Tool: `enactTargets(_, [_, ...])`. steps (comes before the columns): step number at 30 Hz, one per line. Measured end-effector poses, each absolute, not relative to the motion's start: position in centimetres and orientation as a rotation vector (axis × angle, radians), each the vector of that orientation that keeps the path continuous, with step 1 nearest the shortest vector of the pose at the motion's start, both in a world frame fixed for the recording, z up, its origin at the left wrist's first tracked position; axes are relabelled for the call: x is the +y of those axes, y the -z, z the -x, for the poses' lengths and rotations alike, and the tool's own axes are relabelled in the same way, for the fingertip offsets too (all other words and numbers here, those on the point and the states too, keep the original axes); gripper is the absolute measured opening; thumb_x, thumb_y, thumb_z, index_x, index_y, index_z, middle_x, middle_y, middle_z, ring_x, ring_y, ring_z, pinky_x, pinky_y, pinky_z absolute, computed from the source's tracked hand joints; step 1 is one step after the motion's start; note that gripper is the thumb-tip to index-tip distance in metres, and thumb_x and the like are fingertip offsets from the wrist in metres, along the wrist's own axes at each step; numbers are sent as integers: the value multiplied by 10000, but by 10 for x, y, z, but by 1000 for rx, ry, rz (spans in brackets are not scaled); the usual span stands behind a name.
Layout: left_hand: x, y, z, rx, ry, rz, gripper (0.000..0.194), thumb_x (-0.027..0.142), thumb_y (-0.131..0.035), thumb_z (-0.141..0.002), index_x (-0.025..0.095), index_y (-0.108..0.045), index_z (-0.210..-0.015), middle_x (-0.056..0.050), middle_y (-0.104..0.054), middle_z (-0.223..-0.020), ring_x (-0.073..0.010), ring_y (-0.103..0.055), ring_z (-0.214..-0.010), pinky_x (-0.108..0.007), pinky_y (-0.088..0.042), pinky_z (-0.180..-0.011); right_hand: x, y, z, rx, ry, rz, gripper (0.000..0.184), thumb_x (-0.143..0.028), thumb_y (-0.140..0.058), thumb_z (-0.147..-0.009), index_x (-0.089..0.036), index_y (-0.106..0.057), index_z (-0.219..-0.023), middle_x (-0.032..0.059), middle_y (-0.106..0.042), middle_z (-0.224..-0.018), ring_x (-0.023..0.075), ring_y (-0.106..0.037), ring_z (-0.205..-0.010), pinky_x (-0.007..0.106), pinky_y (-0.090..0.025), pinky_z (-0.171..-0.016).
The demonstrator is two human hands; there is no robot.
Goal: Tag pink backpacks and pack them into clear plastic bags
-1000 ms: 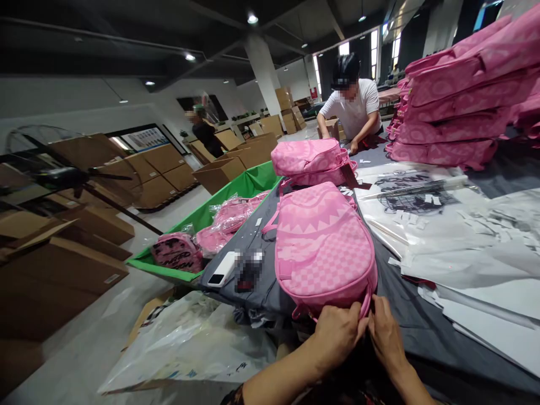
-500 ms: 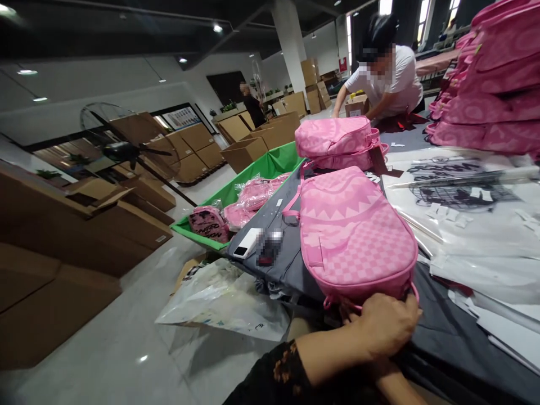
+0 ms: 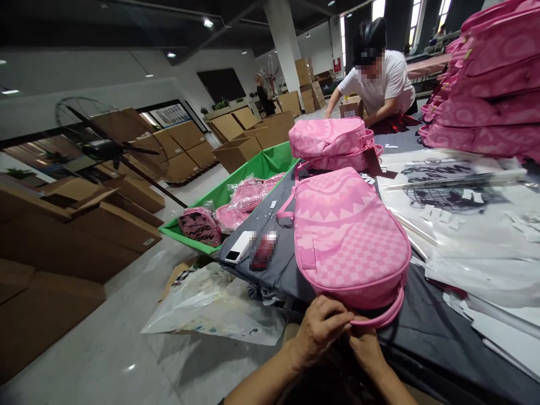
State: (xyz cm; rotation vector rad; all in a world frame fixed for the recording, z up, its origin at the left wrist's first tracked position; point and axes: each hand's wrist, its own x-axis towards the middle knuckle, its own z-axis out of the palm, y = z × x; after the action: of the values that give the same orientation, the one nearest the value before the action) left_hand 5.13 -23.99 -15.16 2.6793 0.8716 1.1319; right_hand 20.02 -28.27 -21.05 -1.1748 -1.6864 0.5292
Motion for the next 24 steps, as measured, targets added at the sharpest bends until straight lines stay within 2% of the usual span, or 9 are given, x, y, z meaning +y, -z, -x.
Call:
enactTargets(2, [-233, 151, -46, 779, -1195, -2595, 323, 211, -520, -995, 217, -575, -1314, -68, -691, -1005, -150, -653, -886, -259, -556, -756, -297, 205, -207, -1822, -528, 1131, 343, -413, -496, -1026, -216, -708, -842, -7, -672, -632, 158, -635, -491, 203, -517, -438])
enactTargets(4, [-232, 155, -42, 760, -1325, -2510, 426, 117, -444, -989, 196, -488, -1405, -85, -666, -1038, -147, -651, -899, -248, -573, -768, -313, 197, -216, -1990, -311, 1002, 218, -272, -523, -1015, -209, -717, -938, -12, -707, -699, 138, -652, -547, 198, -524, -517])
enactTargets(6, [-236, 164, -42, 812, -1438, -2432, 464, 75, -397, -970, 208, -477, -1408, -88, -645, -1047, -151, -642, -894, -257, -583, -773, -320, 185, -222, -2090, 38, 920, 309, -159, -417, -1026, -201, -707, -1122, 29, -761, -895, 162, -708, -767, 260, -546, -753])
enactTargets(7, [-239, 168, -43, 851, -1469, -2404, 467, 75, -385, -962, 210, -479, -1400, -94, -639, -1059, -159, -643, -909, -272, -588, -786, -317, 178, -223, -2106, 189, 943, 355, -134, -389, -1023, -198, -686, -1207, 55, -762, -1015, 189, -707, -900, 315, -516, -873])
enactTargets(9, [-243, 177, -46, 935, -1504, -2395, 483, 86, -367, -948, 206, -454, -1407, -104, -643, -1074, -185, -655, -960, -319, -594, -829, -303, 164, -222, -2087, 402, 1106, 356, -130, -410, -1012, -197, -684, -1229, 86, -746, -1090, 231, -675, -997, 398, -436, -962])
enactTargets(13, [-241, 182, -48, 1017, -1467, -2606, 540, 78, -358, -904, 158, -382, -1438, -111, -697, -1044, -211, -681, -995, -350, -584, -865, -271, 152, -219, -2017, 553, 1166, 308, -90, -433, -995, -193, -720, -1042, 52, -741, -875, 196, -640, -832, 386, -401, -864])
enactTargets(16, [-237, 181, -49, 1051, -1368, -2774, 444, 78, -426, -877, 163, -501, -1307, -80, -713, -941, -190, -680, -836, -304, -567, -779, -266, 157, -226, -2046, 531, 1048, 344, -90, -412, -1000, -210, -709, -1125, 36, -742, -885, 189, -637, -858, 383, -390, -861])
enactTargets(19, [-237, 181, -54, 1094, -1347, -2813, 384, 91, -454, -839, 166, -577, -1194, -69, -708, -886, -201, -657, -783, -330, -537, -781, -271, 159, -229, -2049, 518, 1050, 365, -105, -393, -1013, -214, -699, -1178, 39, -741, -901, 189, -636, -864, 386, -387, -856])
enactTargets(24, [-238, 178, -56, 1029, -1325, -2798, 430, 78, -457, -794, 133, -581, -1202, -72, -727, -929, -217, -648, -852, -371, -493, -880, -273, 149, -219, -2070, 565, 1087, 338, -100, -399, -1019, -192, -723, -993, 33, -742, -888, 163, -629, -803, 360, -399, -810])
